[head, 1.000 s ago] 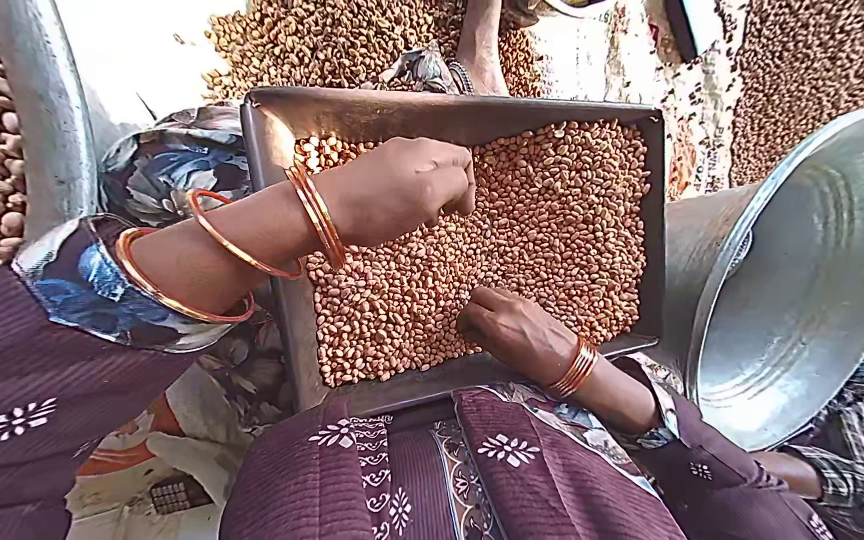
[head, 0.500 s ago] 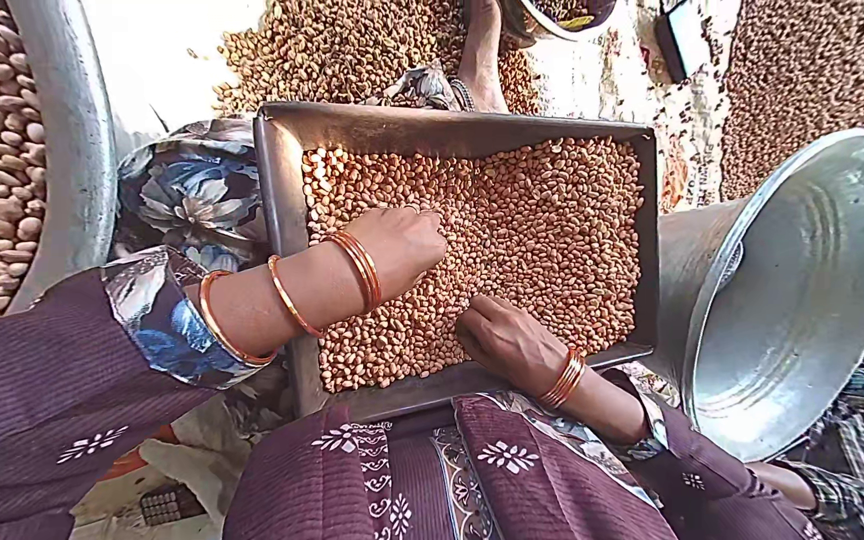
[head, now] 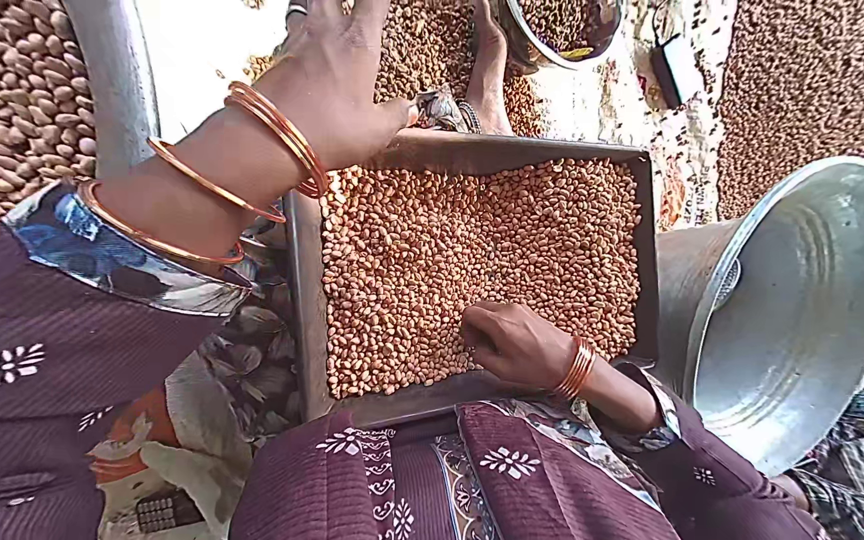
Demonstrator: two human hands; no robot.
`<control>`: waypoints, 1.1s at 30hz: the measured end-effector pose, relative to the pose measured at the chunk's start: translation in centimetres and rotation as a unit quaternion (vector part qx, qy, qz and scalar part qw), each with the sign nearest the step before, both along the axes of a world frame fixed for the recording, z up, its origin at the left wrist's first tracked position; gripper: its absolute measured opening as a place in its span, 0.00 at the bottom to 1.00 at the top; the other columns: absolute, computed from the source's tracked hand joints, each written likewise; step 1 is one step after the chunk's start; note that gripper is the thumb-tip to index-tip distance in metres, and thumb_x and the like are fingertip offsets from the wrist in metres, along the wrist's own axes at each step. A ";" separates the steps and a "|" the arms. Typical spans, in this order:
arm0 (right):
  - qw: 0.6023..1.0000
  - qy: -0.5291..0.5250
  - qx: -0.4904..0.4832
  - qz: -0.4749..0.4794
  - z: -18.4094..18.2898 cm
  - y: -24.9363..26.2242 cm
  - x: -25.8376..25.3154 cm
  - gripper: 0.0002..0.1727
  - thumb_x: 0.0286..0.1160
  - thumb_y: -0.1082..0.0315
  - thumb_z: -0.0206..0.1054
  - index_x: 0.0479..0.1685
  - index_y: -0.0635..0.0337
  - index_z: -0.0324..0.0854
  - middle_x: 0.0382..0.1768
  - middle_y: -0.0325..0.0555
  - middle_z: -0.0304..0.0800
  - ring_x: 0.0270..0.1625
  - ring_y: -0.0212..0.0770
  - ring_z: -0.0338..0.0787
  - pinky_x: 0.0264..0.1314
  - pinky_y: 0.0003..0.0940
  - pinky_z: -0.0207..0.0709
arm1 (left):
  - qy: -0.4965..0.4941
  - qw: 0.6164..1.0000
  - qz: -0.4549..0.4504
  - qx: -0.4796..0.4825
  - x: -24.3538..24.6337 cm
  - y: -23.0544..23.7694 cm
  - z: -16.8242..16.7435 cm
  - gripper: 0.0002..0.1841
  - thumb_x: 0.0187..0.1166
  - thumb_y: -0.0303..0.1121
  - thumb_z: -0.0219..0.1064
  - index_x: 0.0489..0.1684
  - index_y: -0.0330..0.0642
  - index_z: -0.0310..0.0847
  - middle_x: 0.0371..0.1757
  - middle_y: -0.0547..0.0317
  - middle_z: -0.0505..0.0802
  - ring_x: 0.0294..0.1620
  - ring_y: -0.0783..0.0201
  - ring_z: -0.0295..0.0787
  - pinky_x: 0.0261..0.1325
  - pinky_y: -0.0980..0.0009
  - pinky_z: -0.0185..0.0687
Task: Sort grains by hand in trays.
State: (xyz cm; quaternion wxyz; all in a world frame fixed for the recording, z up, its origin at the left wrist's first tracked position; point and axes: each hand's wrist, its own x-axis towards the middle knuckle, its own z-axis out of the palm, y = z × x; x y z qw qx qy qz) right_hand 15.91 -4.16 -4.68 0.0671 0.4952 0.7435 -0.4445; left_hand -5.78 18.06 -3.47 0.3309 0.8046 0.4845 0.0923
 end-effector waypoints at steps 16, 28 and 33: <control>0.915 -0.330 0.158 -0.170 2.4 9.3 1.2 0.23 0.89 0.56 0.61 0.66 0.69 0.73 0.55 0.71 0.82 0.48 0.70 0.90 0.45 0.64 0.83 | 0.226 0.971 -0.078 -0.030 0.7 -2.4 0.9 0.15 0.93 0.38 0.54 0.59 0.38 0.82 0.55 0.34 0.90 0.57 0.28 0.87 0.49 0.29 0.76; 0.935 -0.321 0.069 -0.136 1.7 8.1 0.8 0.20 0.92 0.56 0.56 0.57 0.68 0.78 0.44 0.67 0.88 0.45 0.68 0.92 0.43 0.64 0.82 | 0.074 0.988 -0.096 0.096 0.0 -2.4 -0.3 0.10 0.87 0.31 0.59 0.55 0.40 0.84 0.55 0.39 0.88 0.58 0.34 0.87 0.48 0.37 0.79; 0.995 0.096 0.023 -0.026 0.4 7.6 0.3 0.09 0.85 0.67 0.64 0.53 0.61 0.84 0.42 0.42 0.92 0.33 0.31 0.93 0.39 0.30 0.91 | 0.117 0.985 -0.128 0.008 0.3 -2.8 0.0 0.08 0.87 0.36 0.63 0.47 0.44 0.86 0.44 0.46 0.91 0.46 0.40 0.90 0.39 0.37 0.78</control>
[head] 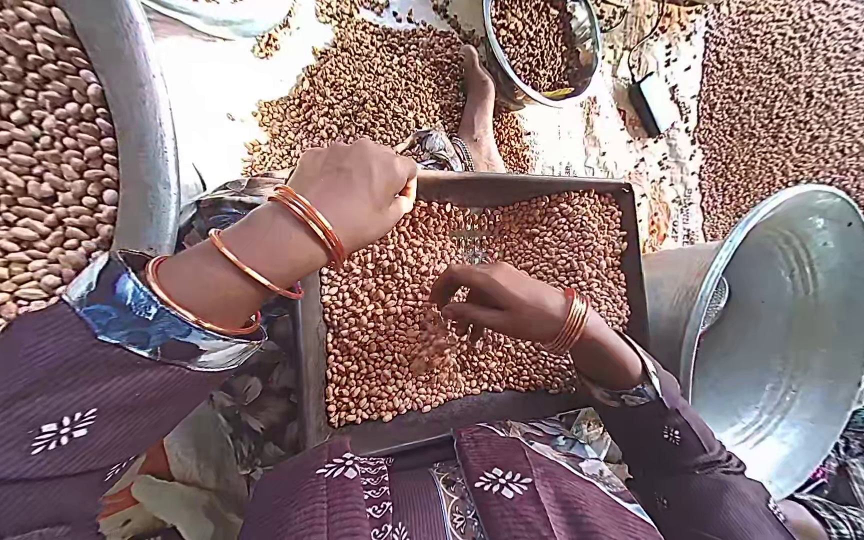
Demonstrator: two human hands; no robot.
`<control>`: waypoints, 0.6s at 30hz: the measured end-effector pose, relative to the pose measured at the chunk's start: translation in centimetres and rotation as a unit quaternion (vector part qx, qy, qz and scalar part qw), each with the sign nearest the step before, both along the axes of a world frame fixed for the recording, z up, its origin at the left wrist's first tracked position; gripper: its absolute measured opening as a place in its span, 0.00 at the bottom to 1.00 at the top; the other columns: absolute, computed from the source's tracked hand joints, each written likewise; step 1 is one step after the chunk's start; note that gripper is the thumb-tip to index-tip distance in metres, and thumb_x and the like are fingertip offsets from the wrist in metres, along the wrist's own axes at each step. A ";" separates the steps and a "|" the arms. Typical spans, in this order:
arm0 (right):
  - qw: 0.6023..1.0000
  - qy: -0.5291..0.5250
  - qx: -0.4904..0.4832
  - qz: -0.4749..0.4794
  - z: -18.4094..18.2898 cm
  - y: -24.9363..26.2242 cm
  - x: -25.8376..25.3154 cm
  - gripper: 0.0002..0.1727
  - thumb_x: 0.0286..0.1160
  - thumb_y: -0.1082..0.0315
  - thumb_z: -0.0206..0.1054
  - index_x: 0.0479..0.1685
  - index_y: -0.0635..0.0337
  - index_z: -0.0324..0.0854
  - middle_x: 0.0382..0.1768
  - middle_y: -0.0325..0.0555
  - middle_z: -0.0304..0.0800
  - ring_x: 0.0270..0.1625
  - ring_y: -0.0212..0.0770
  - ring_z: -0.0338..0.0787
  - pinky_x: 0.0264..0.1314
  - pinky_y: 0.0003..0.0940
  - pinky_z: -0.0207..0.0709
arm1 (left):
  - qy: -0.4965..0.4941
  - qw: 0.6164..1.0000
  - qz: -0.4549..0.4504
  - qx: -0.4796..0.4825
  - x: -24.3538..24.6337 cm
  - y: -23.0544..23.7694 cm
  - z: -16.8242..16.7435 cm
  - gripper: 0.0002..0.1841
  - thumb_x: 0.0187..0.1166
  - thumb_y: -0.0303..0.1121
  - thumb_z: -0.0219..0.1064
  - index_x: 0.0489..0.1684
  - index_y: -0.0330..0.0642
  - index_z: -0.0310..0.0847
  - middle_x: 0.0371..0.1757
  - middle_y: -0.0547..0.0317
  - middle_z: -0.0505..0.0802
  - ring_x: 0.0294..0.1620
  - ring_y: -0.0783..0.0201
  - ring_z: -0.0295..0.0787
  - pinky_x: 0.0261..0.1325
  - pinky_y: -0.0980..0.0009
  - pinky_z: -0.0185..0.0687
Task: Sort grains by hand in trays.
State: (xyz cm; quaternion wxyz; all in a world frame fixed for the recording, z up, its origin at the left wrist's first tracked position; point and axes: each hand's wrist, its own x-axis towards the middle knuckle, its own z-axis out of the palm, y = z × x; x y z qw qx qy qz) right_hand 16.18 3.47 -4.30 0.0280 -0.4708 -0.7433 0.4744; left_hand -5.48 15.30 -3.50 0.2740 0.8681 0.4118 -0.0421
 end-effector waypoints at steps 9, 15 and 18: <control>0.967 -0.127 0.208 -0.069 0.1 2.1 0.6 0.06 0.79 0.70 0.70 0.48 0.55 0.90 0.45 0.46 0.93 0.37 0.45 0.93 0.38 0.48 0.87 | 0.157 0.980 -0.119 -0.033 -0.2 -0.8 1.1 0.08 0.83 0.40 0.69 0.46 0.48 0.88 0.35 0.50 0.91 0.41 0.43 0.91 0.37 0.42 0.79; 0.911 -0.219 0.331 -0.109 -3.3 3.2 0.0 0.11 0.84 0.68 0.64 0.55 0.55 0.91 0.43 0.52 0.92 0.39 0.54 0.94 0.33 0.50 0.85 | 0.221 0.959 -0.168 -0.050 0.7 -2.3 1.1 0.09 0.84 0.37 0.68 0.46 0.41 0.86 0.39 0.46 0.91 0.44 0.41 0.90 0.39 0.44 0.79; 0.898 -0.230 0.355 -0.121 -5.4 4.4 -0.2 0.11 0.85 0.65 0.63 0.49 0.56 0.92 0.42 0.52 0.91 0.40 0.56 0.94 0.33 0.51 0.85 | 0.239 0.954 -0.171 -0.053 1.0 -2.6 1.2 0.07 0.86 0.34 0.64 0.47 0.40 0.85 0.40 0.46 0.91 0.44 0.41 0.91 0.38 0.45 0.80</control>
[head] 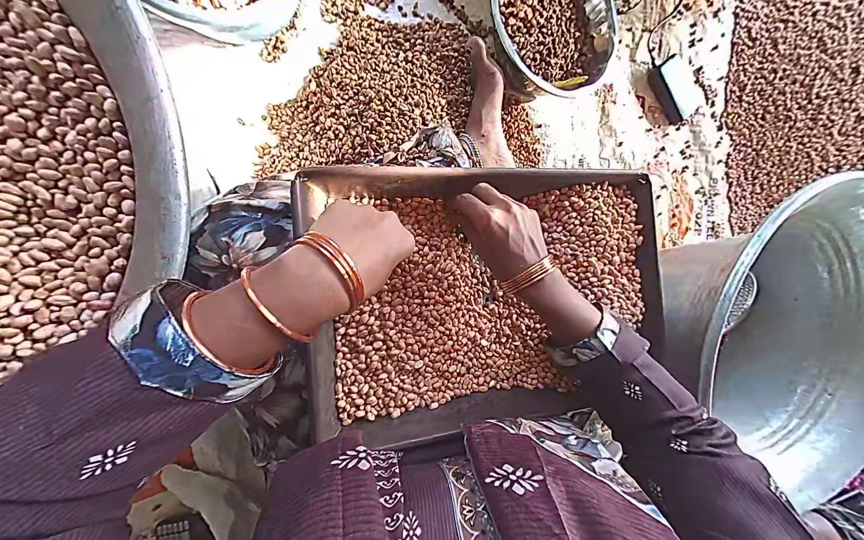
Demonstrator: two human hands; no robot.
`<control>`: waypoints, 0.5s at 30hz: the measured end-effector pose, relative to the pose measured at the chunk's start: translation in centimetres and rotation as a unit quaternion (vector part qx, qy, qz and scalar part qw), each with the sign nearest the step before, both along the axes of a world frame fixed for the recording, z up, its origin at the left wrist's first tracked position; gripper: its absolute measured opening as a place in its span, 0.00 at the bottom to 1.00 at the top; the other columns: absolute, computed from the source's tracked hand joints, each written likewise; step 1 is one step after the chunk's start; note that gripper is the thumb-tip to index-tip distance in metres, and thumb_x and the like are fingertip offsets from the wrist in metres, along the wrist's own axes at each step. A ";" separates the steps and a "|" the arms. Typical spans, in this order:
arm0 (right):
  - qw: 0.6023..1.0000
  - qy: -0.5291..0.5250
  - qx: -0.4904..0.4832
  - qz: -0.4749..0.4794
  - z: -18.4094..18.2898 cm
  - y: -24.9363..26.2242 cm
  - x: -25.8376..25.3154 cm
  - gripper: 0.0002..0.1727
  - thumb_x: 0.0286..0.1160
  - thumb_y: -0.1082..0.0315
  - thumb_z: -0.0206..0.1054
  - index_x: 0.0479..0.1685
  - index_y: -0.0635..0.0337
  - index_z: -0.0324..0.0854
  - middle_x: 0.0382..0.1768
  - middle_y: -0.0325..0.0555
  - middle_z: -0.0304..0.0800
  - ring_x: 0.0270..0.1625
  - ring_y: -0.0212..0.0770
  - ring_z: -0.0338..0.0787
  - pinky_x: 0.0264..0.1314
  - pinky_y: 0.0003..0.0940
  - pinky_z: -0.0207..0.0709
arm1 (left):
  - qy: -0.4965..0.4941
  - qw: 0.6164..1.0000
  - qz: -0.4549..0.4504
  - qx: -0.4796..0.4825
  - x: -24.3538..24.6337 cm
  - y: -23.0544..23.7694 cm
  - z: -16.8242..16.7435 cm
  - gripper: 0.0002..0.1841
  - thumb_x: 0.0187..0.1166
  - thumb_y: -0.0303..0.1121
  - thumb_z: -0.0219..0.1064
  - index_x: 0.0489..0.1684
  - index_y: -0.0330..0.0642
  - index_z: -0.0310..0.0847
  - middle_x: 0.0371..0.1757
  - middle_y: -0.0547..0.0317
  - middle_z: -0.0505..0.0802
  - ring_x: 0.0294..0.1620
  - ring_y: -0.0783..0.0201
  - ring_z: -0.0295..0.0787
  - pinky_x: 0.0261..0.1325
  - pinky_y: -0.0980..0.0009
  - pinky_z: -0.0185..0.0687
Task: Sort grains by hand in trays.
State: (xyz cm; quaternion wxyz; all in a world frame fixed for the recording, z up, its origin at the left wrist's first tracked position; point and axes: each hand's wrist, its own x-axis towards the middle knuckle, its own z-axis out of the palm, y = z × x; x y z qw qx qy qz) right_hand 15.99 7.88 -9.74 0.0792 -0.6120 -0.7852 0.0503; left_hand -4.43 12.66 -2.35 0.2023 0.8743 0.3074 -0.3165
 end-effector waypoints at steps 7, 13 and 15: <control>0.994 -0.020 -0.088 -0.062 1.2 0.3 -0.6 0.11 0.85 0.64 0.62 0.49 0.57 0.91 0.49 0.53 0.93 0.46 0.58 0.94 0.39 0.57 0.85 | 0.003 1.000 0.023 -0.015 -0.1 0.3 0.1 0.08 0.84 0.34 0.63 0.47 0.39 0.84 0.39 0.45 0.90 0.45 0.41 0.90 0.40 0.44 0.79; 0.985 -0.018 -0.149 -0.085 1.9 0.4 -0.9 0.10 0.82 0.67 0.65 0.51 0.63 0.88 0.50 0.60 0.91 0.52 0.62 0.93 0.51 0.58 0.85 | 0.005 0.999 0.052 -0.005 -0.3 0.9 0.4 0.11 0.83 0.41 0.65 0.42 0.42 0.80 0.32 0.48 0.87 0.40 0.43 0.89 0.37 0.45 0.77; 0.982 -0.010 -0.167 -0.083 1.9 0.5 -0.7 0.11 0.82 0.69 0.65 0.53 0.64 0.87 0.51 0.61 0.91 0.53 0.62 0.93 0.54 0.58 0.85 | 0.030 0.998 0.050 -0.028 -0.1 0.8 0.5 0.11 0.83 0.39 0.66 0.50 0.41 0.82 0.38 0.46 0.89 0.45 0.41 0.90 0.41 0.43 0.78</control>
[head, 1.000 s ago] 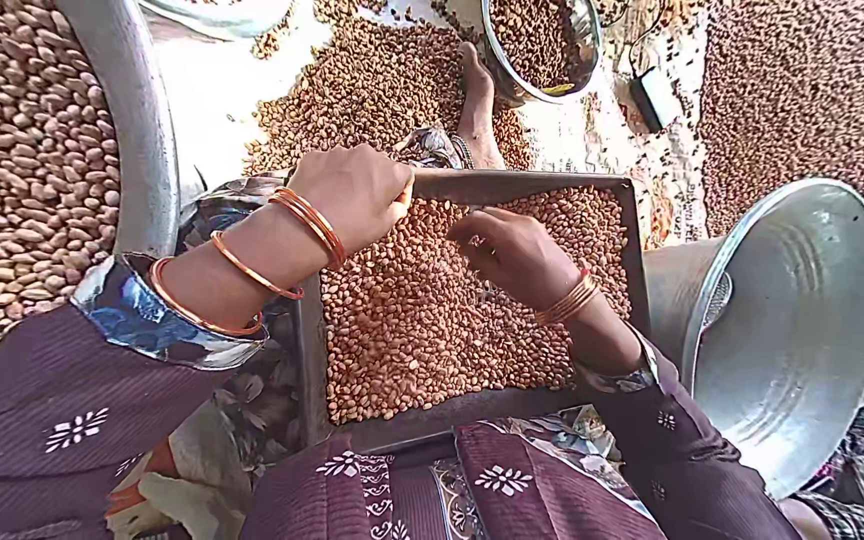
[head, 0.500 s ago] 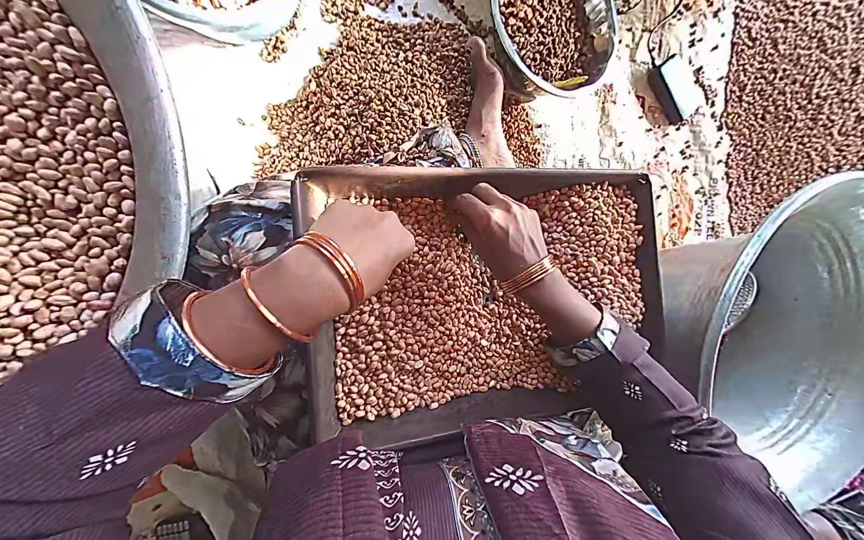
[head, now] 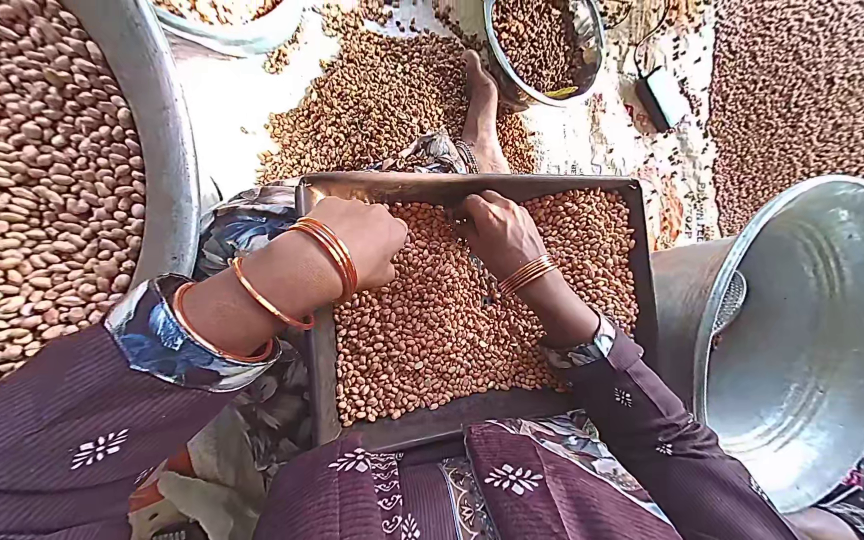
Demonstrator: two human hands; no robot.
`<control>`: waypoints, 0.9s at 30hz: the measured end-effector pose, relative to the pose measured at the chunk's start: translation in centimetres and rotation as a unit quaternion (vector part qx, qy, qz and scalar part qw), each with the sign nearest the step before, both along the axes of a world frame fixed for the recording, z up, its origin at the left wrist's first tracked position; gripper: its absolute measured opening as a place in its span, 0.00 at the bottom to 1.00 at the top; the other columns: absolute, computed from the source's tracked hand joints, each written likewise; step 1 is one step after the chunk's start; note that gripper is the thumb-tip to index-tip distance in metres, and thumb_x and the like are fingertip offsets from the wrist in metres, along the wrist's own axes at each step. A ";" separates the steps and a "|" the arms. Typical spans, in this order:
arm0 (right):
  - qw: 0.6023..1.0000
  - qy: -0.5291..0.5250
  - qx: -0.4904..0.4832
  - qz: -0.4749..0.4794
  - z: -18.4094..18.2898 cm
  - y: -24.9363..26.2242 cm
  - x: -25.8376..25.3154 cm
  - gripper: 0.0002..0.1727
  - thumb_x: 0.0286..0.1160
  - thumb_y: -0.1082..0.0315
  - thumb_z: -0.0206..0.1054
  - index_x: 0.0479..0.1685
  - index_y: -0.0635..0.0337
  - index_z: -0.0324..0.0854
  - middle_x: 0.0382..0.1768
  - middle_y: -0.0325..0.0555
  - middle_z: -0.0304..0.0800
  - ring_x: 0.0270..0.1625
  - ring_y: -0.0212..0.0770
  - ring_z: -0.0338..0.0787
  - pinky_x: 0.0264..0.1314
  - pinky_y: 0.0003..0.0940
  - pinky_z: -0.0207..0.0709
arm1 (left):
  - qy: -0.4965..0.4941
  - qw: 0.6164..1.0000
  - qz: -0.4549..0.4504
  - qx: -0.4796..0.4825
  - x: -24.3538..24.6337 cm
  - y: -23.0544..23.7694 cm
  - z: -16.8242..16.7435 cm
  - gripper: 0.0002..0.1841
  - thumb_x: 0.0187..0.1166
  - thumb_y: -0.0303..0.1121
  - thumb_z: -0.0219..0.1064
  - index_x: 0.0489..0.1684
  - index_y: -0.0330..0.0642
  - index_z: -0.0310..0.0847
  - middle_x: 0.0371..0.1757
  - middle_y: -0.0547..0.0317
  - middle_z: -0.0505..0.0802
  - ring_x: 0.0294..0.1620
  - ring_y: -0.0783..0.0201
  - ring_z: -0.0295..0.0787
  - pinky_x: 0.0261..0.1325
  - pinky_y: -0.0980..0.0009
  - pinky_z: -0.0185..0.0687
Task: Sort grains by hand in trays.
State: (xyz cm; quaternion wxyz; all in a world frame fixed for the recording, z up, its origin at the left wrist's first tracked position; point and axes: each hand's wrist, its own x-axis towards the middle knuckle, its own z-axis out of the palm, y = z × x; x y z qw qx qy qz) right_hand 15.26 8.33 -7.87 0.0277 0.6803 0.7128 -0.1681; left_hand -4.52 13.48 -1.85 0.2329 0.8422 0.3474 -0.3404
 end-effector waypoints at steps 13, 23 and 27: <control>0.996 0.052 0.068 0.035 1.5 -2.3 0.7 0.07 0.75 0.71 0.73 0.47 0.62 0.86 0.41 0.59 0.87 0.38 0.59 0.91 0.39 0.56 0.85 | -0.536 0.812 0.179 0.147 -1.0 2.1 -2.6 0.09 0.84 0.29 0.63 0.52 0.36 0.86 0.47 0.48 0.93 0.44 0.59 0.92 0.53 0.60 0.88; 0.991 0.027 0.129 0.038 1.4 -0.9 3.0 0.10 0.84 0.69 0.63 0.46 0.58 0.91 0.41 0.53 0.95 0.43 0.58 0.95 0.42 0.59 0.85 | -0.224 0.961 -0.100 0.127 1.6 1.1 -3.5 0.06 0.79 0.17 0.63 0.45 0.34 0.84 0.49 0.44 0.87 0.47 0.43 0.90 0.46 0.48 0.85; 0.985 0.018 0.155 0.079 0.5 -1.4 3.1 0.07 0.82 0.69 0.66 0.45 0.56 0.92 0.39 0.52 0.93 0.44 0.56 0.94 0.40 0.54 0.85 | -0.226 0.961 -0.095 0.129 1.3 0.9 -4.0 0.04 0.83 0.23 0.63 0.45 0.36 0.84 0.46 0.45 0.87 0.47 0.43 0.90 0.43 0.48 0.85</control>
